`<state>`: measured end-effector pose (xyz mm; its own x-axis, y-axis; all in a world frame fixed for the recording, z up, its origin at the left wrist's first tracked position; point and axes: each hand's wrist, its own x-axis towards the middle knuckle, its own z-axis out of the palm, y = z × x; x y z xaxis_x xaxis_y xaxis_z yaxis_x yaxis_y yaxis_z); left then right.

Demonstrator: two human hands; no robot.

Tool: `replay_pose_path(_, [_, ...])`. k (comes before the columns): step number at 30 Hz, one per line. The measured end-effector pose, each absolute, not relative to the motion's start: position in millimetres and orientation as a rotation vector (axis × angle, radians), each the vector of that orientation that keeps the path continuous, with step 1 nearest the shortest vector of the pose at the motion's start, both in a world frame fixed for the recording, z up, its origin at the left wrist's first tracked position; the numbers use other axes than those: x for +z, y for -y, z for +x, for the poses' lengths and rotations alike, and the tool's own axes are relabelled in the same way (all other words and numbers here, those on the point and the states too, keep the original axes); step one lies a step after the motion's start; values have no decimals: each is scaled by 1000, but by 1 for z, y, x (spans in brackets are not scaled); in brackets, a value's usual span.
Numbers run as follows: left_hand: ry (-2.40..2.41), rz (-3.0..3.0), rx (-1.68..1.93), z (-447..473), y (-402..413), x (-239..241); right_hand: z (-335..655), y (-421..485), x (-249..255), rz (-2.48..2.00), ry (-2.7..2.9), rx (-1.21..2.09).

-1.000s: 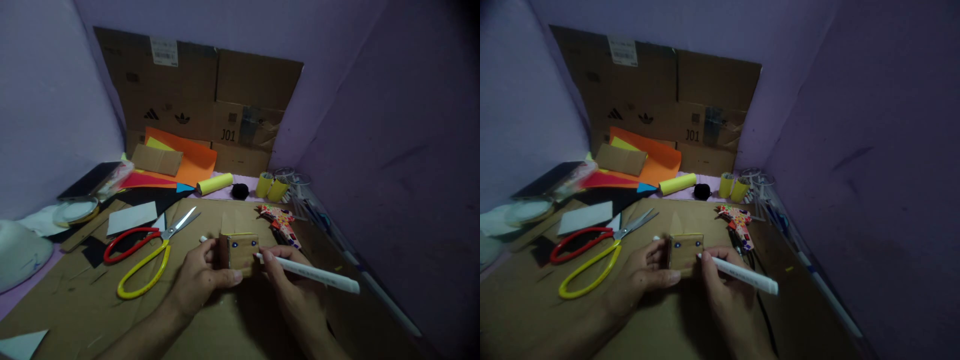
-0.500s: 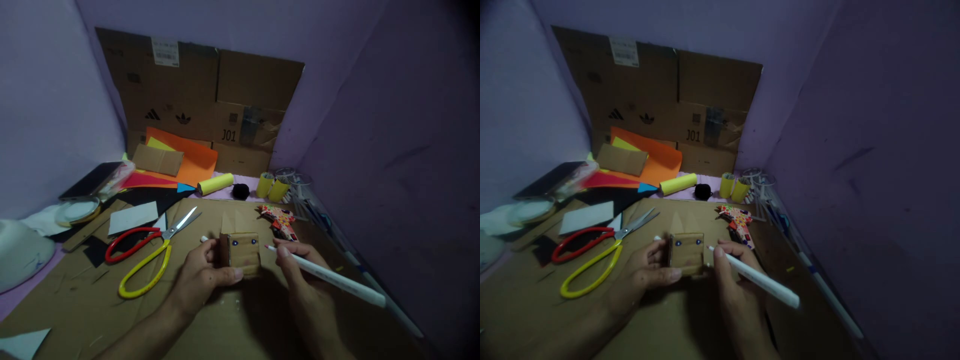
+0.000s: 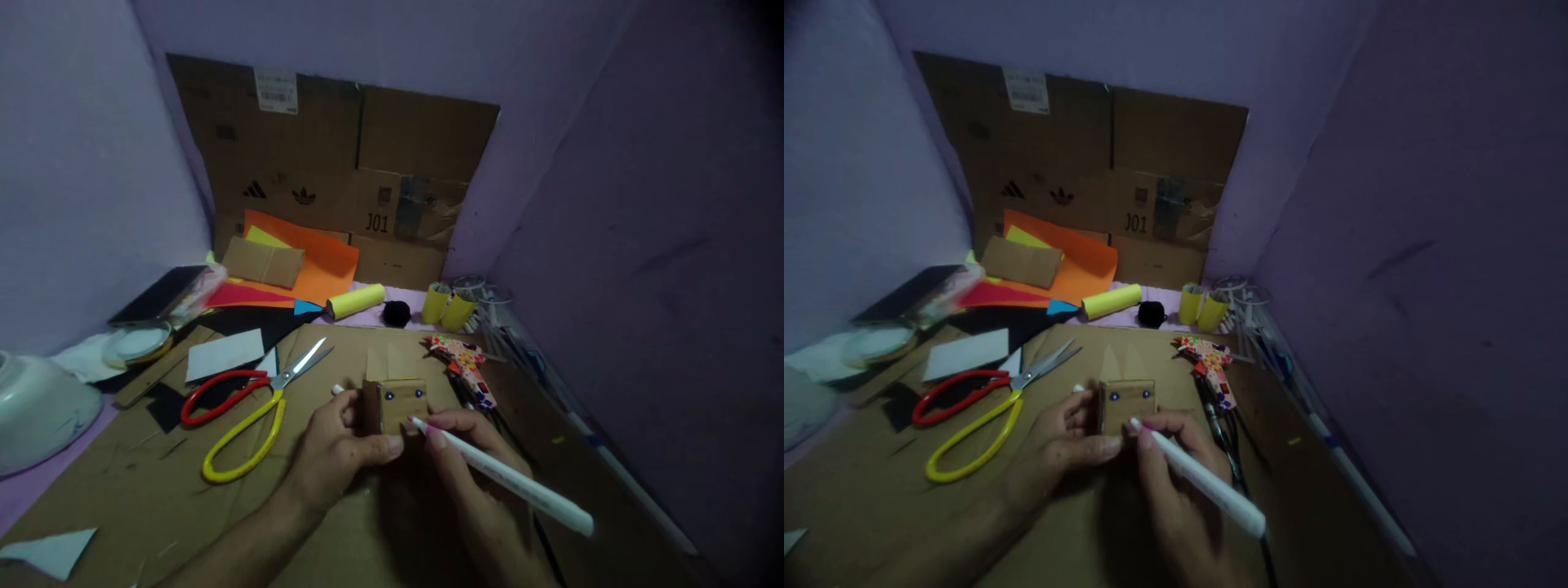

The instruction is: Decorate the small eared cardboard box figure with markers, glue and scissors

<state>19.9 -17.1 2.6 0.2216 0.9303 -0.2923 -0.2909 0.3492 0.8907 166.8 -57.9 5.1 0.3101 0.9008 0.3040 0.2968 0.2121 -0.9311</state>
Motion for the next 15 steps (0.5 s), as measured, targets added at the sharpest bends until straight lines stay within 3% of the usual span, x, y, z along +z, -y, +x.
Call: replay_pose_path(15, [-1000,920,979,19,21,3,168,53,0,-1328,1426,491])
